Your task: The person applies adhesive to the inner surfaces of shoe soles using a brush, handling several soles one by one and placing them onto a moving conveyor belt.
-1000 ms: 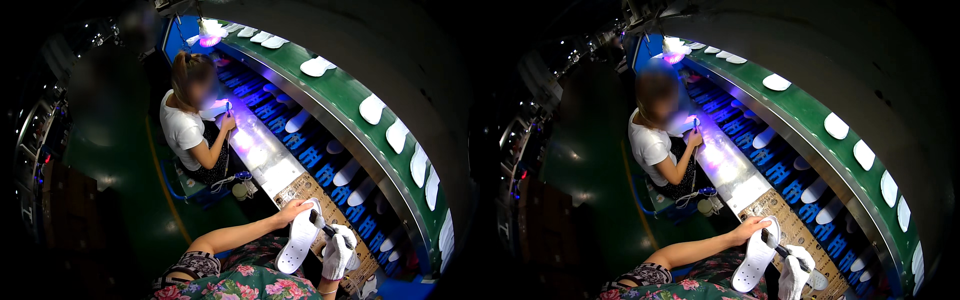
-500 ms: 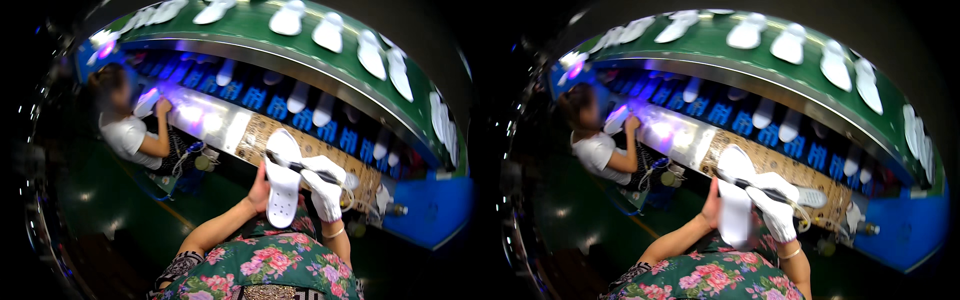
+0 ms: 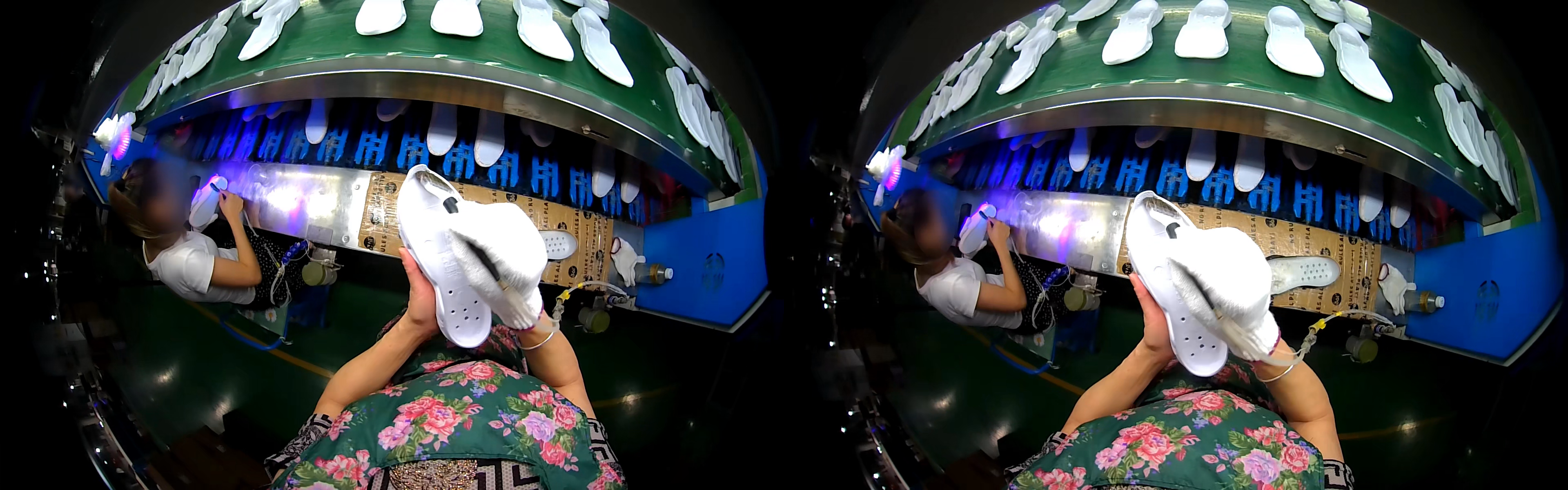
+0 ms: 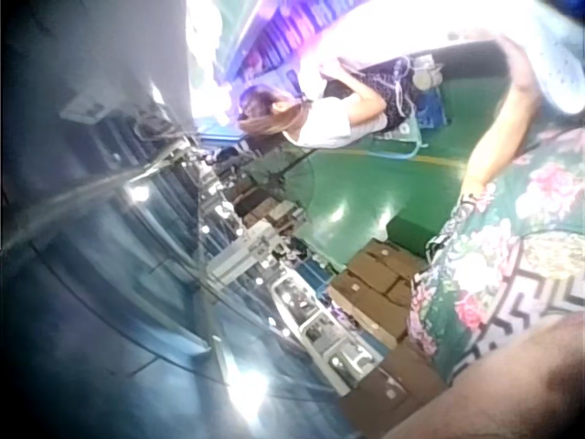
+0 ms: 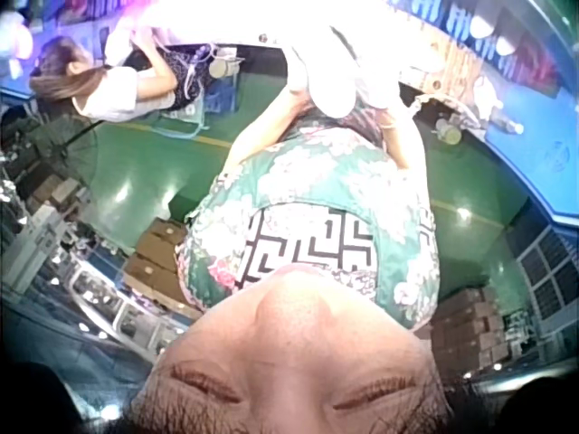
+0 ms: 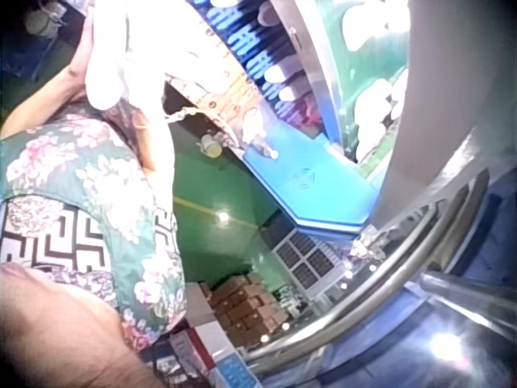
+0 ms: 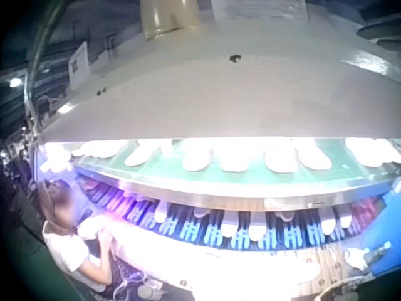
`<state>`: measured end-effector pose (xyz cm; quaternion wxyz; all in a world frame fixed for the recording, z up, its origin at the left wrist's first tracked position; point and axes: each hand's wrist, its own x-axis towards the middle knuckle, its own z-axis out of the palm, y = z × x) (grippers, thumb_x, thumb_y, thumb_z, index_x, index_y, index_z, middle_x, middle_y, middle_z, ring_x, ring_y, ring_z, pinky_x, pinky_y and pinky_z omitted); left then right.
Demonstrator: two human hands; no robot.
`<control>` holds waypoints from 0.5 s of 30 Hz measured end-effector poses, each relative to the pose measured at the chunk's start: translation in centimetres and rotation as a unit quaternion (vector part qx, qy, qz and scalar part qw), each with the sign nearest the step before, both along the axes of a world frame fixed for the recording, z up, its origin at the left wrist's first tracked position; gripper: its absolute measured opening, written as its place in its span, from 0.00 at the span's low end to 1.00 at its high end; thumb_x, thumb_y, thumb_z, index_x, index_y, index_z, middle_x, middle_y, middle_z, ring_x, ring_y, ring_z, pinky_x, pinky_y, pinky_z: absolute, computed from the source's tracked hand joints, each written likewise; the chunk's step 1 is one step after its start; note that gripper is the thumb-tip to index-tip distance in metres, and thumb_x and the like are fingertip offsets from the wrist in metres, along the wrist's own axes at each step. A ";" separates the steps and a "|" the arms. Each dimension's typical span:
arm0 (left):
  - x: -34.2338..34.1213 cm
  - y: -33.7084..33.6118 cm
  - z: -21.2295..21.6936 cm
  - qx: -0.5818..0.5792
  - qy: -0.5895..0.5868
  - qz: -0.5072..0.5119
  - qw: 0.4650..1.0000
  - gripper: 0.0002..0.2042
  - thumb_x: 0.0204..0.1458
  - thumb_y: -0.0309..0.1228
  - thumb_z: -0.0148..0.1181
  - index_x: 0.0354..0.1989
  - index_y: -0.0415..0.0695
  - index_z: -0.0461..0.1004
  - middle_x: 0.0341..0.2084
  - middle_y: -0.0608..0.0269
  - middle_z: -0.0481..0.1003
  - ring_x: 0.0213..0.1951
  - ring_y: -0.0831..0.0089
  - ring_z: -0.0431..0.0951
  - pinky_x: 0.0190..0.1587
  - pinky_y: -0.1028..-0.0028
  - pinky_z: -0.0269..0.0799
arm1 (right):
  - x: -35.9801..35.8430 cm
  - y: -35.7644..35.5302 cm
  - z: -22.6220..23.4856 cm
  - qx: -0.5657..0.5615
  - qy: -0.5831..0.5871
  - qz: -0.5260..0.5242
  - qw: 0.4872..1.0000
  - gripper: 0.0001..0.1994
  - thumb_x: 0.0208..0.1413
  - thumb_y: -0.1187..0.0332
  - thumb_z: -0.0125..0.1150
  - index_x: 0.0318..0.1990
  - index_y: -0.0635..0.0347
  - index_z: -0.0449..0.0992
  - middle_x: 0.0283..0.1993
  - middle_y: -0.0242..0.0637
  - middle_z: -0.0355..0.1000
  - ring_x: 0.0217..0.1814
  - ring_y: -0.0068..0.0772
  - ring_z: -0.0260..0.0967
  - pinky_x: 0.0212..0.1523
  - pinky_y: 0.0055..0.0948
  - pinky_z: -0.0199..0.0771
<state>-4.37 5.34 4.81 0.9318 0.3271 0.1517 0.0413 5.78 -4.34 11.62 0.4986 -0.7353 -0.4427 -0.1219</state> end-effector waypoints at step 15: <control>-0.9 2.1 -0.9 -0.021 0.050 0.042 0.998 0.50 0.49 0.77 0.23 0.70 0.48 0.50 0.63 0.55 0.63 0.62 0.59 0.66 0.63 0.60 0.65 | -1.9 1.4 -0.5 0.046 0.053 0.031 0.997 0.12 0.42 0.77 0.71 0.37 0.59 0.83 0.35 0.39 0.79 0.35 0.38 0.77 0.39 0.31 0.76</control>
